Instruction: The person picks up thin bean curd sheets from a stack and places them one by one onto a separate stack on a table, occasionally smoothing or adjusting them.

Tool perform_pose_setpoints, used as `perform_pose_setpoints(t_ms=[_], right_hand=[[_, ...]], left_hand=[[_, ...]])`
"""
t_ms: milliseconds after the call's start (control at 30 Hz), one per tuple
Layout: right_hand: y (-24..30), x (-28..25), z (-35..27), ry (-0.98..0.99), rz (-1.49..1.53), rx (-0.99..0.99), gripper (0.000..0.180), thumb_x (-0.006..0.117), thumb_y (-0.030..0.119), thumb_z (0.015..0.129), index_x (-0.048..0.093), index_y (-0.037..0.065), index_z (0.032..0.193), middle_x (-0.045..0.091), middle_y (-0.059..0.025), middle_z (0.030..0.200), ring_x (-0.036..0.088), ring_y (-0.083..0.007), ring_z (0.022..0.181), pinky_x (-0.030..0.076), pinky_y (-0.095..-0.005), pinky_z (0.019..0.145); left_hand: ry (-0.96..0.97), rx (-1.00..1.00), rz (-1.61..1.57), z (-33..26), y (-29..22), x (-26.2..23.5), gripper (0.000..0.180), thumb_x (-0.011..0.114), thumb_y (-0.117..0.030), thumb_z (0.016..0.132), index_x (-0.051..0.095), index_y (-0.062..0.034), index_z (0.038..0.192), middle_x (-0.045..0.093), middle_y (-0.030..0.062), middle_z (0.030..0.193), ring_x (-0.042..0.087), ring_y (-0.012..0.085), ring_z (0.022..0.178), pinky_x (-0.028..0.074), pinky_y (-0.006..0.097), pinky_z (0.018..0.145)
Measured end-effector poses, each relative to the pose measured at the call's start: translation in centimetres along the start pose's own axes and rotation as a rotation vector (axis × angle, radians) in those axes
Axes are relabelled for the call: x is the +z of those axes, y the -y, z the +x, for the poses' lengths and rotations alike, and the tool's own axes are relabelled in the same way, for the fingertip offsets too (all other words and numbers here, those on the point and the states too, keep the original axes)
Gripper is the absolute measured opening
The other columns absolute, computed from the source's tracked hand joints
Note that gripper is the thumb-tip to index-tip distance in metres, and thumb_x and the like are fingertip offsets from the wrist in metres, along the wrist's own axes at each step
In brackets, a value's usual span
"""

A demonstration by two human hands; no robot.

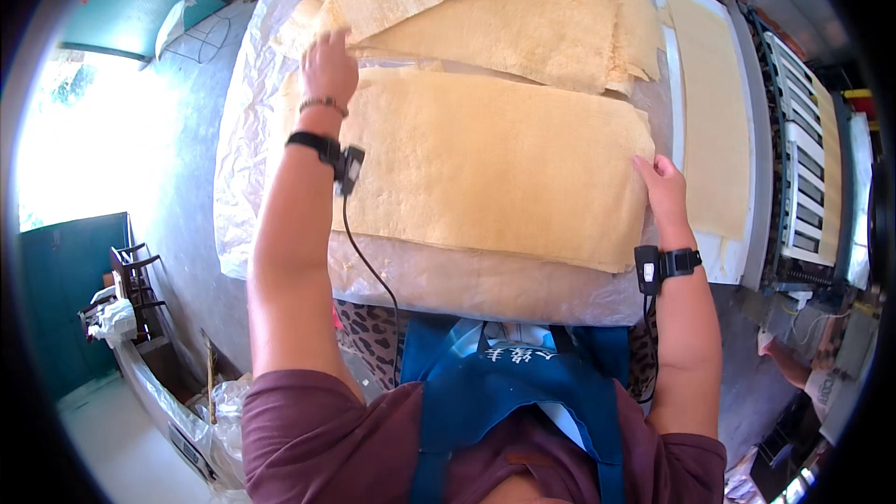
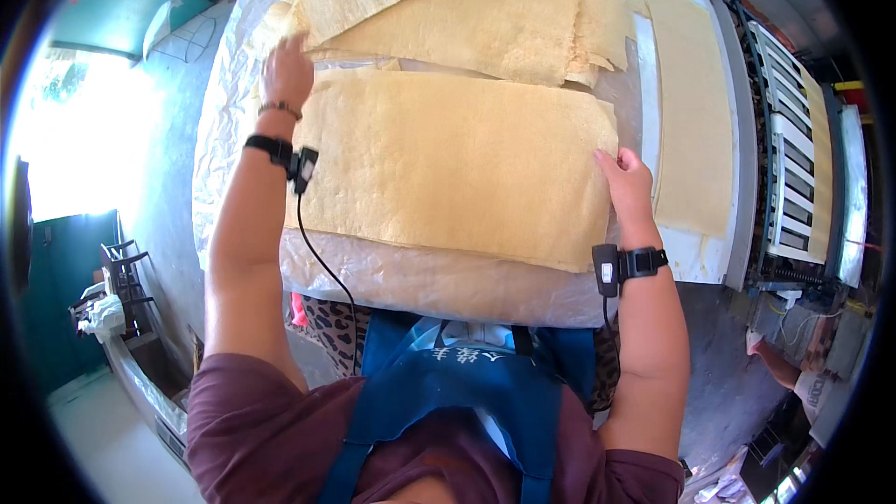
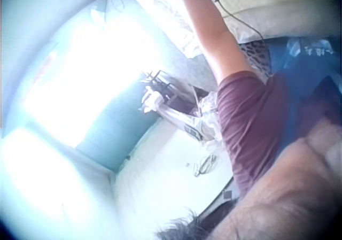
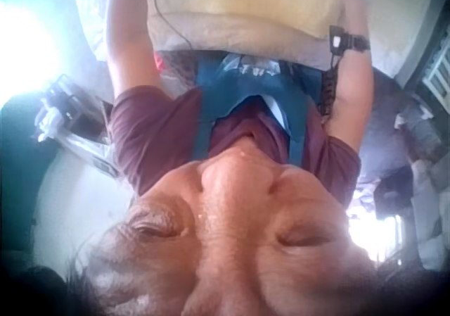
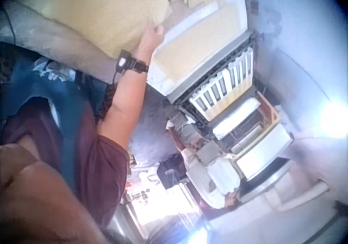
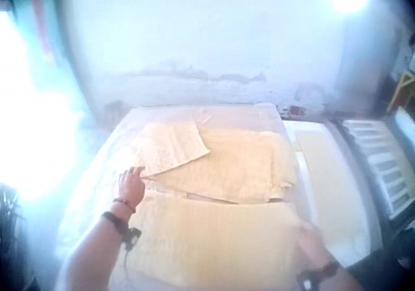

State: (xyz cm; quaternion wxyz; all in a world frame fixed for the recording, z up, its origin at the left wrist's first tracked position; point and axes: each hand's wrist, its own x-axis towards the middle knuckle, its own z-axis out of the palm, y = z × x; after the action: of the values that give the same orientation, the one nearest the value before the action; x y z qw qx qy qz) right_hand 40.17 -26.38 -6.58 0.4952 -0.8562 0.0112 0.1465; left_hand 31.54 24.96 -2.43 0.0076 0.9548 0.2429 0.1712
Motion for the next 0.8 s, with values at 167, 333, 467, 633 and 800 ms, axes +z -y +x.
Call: perform_pose_setpoints(t_ms=[167, 333, 467, 633, 800], right_hand=[[2.5, 0.0, -1.9, 0.060, 0.184, 0.080, 0.030, 0.065, 0.018, 0.083, 0.058, 0.000, 0.106, 0.064, -0.0002, 0.083, 0.057, -0.0052, 0.071, 0.044, -0.0195, 0.060], [1.5, -1.4, -2.3, 0.086, 0.242, 0.147, 0.030, 0.064, 0.016, 0.083, 0.057, 0.000, 0.108, 0.064, -0.0006, 0.084, 0.057, -0.0049, 0.072, 0.045, -0.0190, 0.061], [2.3, -0.3, -2.3, 0.097, 0.297, -0.003, 0.033, 0.065, 0.013, 0.083, 0.056, -0.002, 0.111, 0.064, -0.0030, 0.087, 0.058, -0.0065, 0.074, 0.046, -0.0195, 0.064], [0.0, 0.2, -0.3, 0.146, 0.205, 0.032, 0.039, 0.065, 0.013, 0.082, 0.053, -0.004, 0.115, 0.064, -0.0053, 0.093, 0.059, -0.0077, 0.079, 0.047, -0.0208, 0.068], [-0.4, -0.6, -1.5, 0.078, 0.296, 0.093, 0.043, 0.067, 0.017, 0.081, 0.053, -0.004, 0.116, 0.064, -0.0059, 0.094, 0.059, -0.0087, 0.078, 0.048, -0.0218, 0.067]], left_hand=[[0.085, 0.138, 0.243, 3.1, 0.1, 4.5, 0.053, 0.047, -0.011, 0.083, 0.036, -0.0215, 0.134, 0.037, 0.0046, 0.139, 0.038, 0.0247, 0.127, 0.030, 0.046, 0.105], [0.141, 0.161, 0.167, 6.0, -1.2, 6.6, 0.044, 0.042, -0.013, 0.086, 0.042, -0.0224, 0.129, 0.043, 0.0048, 0.135, 0.046, 0.0269, 0.120, 0.043, 0.042, 0.094], [0.167, 0.109, 0.271, 6.9, 0.1, 6.8, 0.030, 0.038, -0.025, 0.090, 0.051, -0.0251, 0.117, 0.057, 0.0070, 0.117, 0.060, 0.0311, 0.097, 0.050, 0.041, 0.081], [-0.151, 0.211, 0.155, 5.6, -4.2, -5.4, 0.025, 0.043, -0.024, 0.092, 0.061, -0.0181, 0.108, 0.066, 0.0082, 0.097, 0.064, 0.0293, 0.084, 0.050, 0.038, 0.072], [0.005, -0.089, -1.332, -2.4, -10.2, -14.8, 0.025, 0.046, -0.006, 0.087, 0.062, -0.0115, 0.105, 0.063, 0.0123, 0.094, 0.063, 0.0294, 0.083, 0.050, 0.034, 0.070]])
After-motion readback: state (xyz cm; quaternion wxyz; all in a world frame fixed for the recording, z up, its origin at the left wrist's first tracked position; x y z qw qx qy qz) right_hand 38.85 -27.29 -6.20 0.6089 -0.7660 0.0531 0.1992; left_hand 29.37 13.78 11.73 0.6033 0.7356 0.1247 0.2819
